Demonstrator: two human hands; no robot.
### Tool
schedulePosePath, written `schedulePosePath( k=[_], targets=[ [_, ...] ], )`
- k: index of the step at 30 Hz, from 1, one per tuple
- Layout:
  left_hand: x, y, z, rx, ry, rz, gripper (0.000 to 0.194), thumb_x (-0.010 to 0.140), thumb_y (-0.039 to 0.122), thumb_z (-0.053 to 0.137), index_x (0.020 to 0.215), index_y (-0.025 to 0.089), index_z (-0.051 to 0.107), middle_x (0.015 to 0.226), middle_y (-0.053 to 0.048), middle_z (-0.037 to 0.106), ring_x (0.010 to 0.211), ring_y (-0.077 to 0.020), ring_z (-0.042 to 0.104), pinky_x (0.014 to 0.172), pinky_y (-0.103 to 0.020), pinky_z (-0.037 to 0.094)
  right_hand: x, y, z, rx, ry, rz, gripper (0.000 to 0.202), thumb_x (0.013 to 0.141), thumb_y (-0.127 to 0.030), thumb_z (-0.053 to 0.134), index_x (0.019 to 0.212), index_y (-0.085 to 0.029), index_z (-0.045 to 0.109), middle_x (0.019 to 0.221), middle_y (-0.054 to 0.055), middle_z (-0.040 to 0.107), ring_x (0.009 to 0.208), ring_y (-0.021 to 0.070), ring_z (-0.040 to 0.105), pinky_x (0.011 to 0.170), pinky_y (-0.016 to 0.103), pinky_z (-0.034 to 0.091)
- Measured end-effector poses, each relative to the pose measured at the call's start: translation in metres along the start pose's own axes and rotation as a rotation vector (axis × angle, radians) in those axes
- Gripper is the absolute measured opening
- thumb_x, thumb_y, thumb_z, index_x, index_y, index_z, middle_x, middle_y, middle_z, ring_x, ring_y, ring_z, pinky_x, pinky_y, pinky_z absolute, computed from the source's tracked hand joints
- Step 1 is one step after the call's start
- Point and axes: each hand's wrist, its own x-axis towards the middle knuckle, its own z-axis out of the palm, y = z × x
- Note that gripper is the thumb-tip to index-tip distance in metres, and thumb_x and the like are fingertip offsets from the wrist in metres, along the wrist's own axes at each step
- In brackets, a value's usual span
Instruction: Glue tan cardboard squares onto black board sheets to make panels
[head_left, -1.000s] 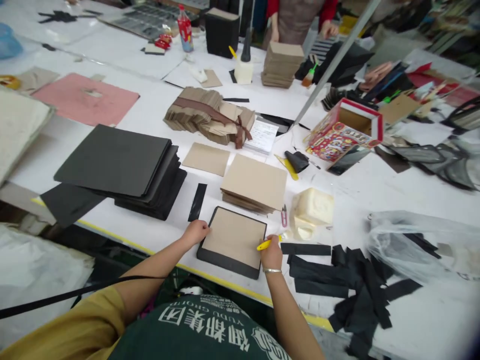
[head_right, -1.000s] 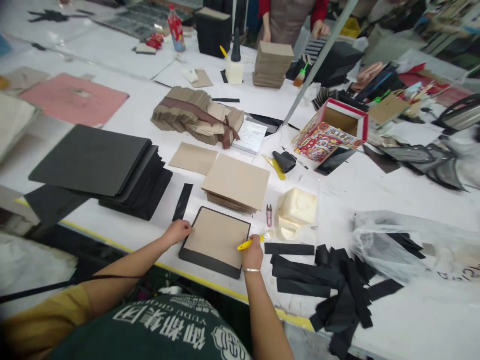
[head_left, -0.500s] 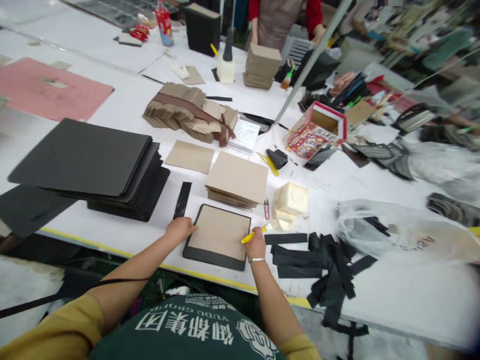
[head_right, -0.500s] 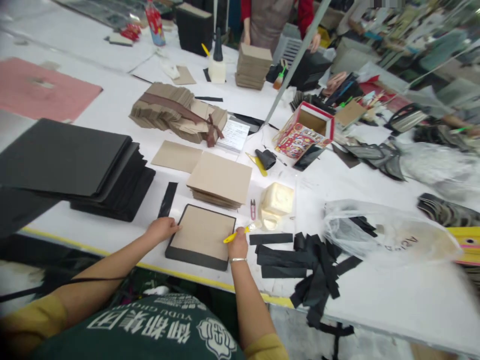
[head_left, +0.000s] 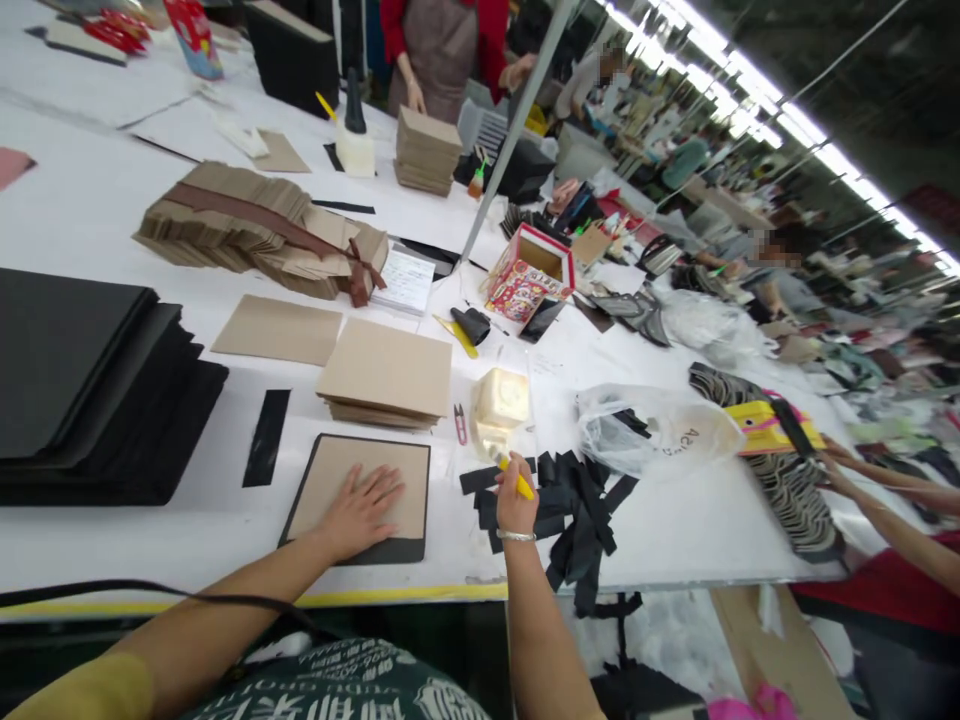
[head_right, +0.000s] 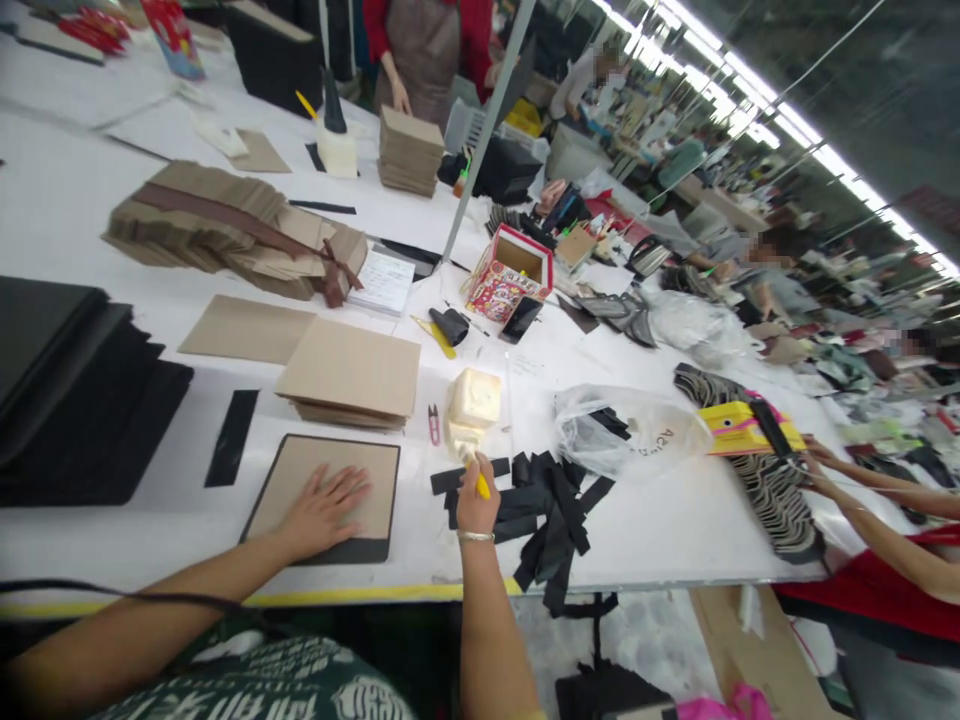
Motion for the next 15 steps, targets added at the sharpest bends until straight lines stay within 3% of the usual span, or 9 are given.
schedulePosePath(
  k=[2, 5, 11, 15],
  targets=[
    [-0.001, -0.004, 0.008, 0.005, 0.019, 0.008, 0.061, 0.079, 0.056, 0.04, 0.133, 0.029, 0.034, 0.143, -0.004, 0.027, 0.132, -0.0261, 0.018, 0.105, -0.051, -0.006, 0.02, 0.007, -0.016, 0.146, 0.028, 0.111, 0.041, 0.087, -0.045, 0.029, 0.093, -0.015, 0.056, 0.059, 0.002, 0.057, 0.044, 0.0113, 0.053, 0.045, 0.022, 0.042],
    [0.0, -0.007, 0.016, 0.012, 0.05, 0.006, 0.061, 0.078, 0.058, 0.04, 0.133, 0.031, 0.033, 0.143, -0.002, 0.027, 0.131, -0.026, 0.019, 0.105, -0.051, -0.006, 0.047, 0.015, -0.017, 0.242, 0.009, 0.173, 0.033, 0.083, -0.044, 0.039, 0.077, -0.016, 0.057, 0.052, 0.001, 0.056, 0.037, 0.0116, 0.05, 0.038, 0.022, 0.04],
    [0.002, -0.005, 0.014, 0.022, 0.049, -0.002, 0.061, 0.076, 0.061, 0.039, 0.131, 0.033, 0.037, 0.141, -0.002, 0.03, 0.13, -0.0258, 0.024, 0.105, -0.051, -0.006, 0.065, 0.019, 0.006, 0.058, -0.057, 0.066, 0.028, 0.08, -0.038, 0.045, 0.075, -0.016, 0.061, 0.046, 0.001, 0.056, 0.04, 0.0136, 0.052, 0.041, 0.023, 0.04],
    [0.002, -0.006, 0.011, 0.008, 0.032, -0.017, 0.064, 0.075, 0.06, 0.043, 0.131, 0.031, 0.036, 0.141, -0.004, 0.03, 0.131, -0.0261, 0.022, 0.105, -0.051, -0.006, 0.052, 0.016, -0.002, 0.033, -0.101, -0.072, 0.027, 0.077, -0.04, 0.048, 0.082, -0.019, 0.065, 0.071, 0.003, 0.066, 0.065, 0.0156, 0.06, 0.061, 0.026, 0.047]
  ],
)
